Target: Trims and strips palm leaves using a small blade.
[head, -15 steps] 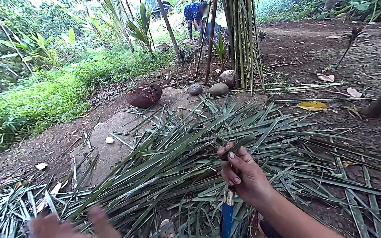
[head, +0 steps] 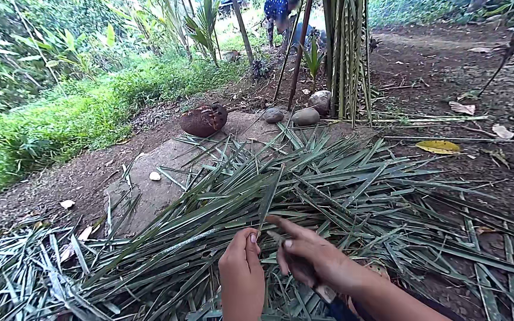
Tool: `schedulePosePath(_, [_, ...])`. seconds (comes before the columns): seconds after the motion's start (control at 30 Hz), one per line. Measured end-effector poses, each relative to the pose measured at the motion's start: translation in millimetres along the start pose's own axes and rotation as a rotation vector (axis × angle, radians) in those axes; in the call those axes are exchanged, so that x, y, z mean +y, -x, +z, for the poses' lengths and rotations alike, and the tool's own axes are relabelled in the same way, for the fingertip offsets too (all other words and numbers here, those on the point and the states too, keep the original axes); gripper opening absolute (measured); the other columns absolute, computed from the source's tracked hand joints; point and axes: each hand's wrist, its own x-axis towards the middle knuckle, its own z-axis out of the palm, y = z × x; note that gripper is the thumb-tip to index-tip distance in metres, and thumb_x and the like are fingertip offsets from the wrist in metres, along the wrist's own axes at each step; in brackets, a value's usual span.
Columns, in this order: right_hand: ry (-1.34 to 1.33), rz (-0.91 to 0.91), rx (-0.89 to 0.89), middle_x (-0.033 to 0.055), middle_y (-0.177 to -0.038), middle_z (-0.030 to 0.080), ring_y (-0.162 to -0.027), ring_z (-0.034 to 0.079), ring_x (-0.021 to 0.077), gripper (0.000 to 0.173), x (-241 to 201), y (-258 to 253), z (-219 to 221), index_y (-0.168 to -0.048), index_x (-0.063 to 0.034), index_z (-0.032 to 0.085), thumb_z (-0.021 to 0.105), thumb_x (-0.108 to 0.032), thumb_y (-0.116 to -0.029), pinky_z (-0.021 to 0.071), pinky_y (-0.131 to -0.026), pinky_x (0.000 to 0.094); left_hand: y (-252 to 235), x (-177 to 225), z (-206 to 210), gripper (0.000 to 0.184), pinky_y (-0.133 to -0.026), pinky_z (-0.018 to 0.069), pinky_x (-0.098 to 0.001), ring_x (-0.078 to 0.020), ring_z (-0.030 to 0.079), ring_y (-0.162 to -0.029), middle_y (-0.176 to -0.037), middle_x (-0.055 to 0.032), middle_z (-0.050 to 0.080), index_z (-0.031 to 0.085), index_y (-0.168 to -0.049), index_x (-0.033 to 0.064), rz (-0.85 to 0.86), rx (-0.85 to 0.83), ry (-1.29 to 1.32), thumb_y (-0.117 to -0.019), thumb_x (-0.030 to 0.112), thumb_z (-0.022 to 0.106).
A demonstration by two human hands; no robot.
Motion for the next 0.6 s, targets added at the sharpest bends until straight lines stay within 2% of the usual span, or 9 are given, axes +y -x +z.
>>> schedulePosePath(0.07, [-0.033, 0.028, -0.042, -0.0055, -0.075, 0.059, -0.049, 0.047, 0.0004, 0.052, 0.5, 0.7, 5.3, -0.159, -0.0133, 0.028, 0.034, -0.016, -0.1067, 0.0403, -0.045, 0.0155, 2.5, 3.7, -0.2, 0.025, -0.062, 0.047, -0.0123, 0.0015, 0.056, -0.064, -0.074, 0.0002, 0.062, 0.072, -0.1, 0.0011, 0.024, -0.017, -0.008, -0.1033, 0.011, 0.048])
schedulePosePath(0.1, [-0.051, 0.034, -0.019, -0.0066, -0.072, 0.056, -0.05, 0.046, 0.0007, 0.049, 0.0, 0.6, 7.8, -0.155, -0.0129, 0.036, 0.035, -0.014, -0.1064, 0.0398, -0.045, 0.0157, 3.8, 5.6, -0.4, 0.026, -0.064, 0.0488, -0.0135, -0.0001, 0.058, -0.066, -0.076, -0.0017, 0.064, 0.072, -0.101, 0.0001, 0.044, -0.021, -0.015, -0.103, 0.01, 0.048])
schedulePosePath(0.17, [-0.08, 0.053, 0.016, -0.0084, -0.069, 0.05, -0.048, 0.043, 0.0002, 0.046, -1.8, -0.9, 9.4, -0.151, -0.0124, 0.042, 0.036, -0.013, -0.1056, 0.0381, -0.044, 0.0155, 5.6, 7.0, -1.5, 0.025, -0.067, 0.0508, -0.0154, -0.0031, 0.061, -0.07, -0.08, -0.0046, 0.065, 0.07, -0.101, -0.0013, 0.085, -0.032, -0.034, -0.1026, 0.009, 0.047])
schedulePosePath(0.27, [-0.093, 0.092, 0.051, -0.0084, -0.068, 0.047, -0.047, 0.041, 0.0006, 0.048, -5.3, -2.7, 9.9, -0.153, -0.013, 0.042, 0.035, -0.014, -0.1062, 0.0367, -0.042, 0.0156, 6.7, 5.4, -4.9, 0.023, -0.07, 0.0528, -0.0172, -0.0049, 0.063, -0.074, -0.087, -0.0066, 0.069, 0.072, -0.105, -0.0015, 0.086, -0.07, -0.017, -0.1007, 0.011, 0.052])
schedulePosePath(0.4, [-0.097, 0.149, 0.017, -0.0076, -0.07, 0.047, -0.047, 0.04, 0.0012, 0.048, -7.5, -1.8, 12.0, -0.156, -0.0157, 0.039, 0.035, -0.014, -0.1076, 0.0361, -0.042, 0.0157, 8.2, 1.5, -1.2, 0.014, -0.069, 0.0534, -0.0167, -0.0056, 0.064, -0.073, -0.083, -0.0064, 0.069, 0.075, -0.095, 0.0013, 0.117, 0.069, -0.102, -0.0918, 0.009, 0.063])
schedulePosePath(0.6, [-0.069, 0.167, -0.006, -0.0073, -0.069, 0.046, -0.046, 0.04, 0.0017, 0.051, -9.4, -0.3, 16.8, -0.158, -0.0181, 0.035, 0.035, -0.014, -0.1077, 0.0354, -0.041, 0.0164, 9.8, -0.2, -2.0, 0.01, -0.068, 0.0507, -0.0101, 0.0018, 0.062, -0.072, -0.078, -0.0033, 0.068, 0.074, -0.087, 0.001, 0.127, 0.123, -0.03, -0.0885, 0.007, 0.067])
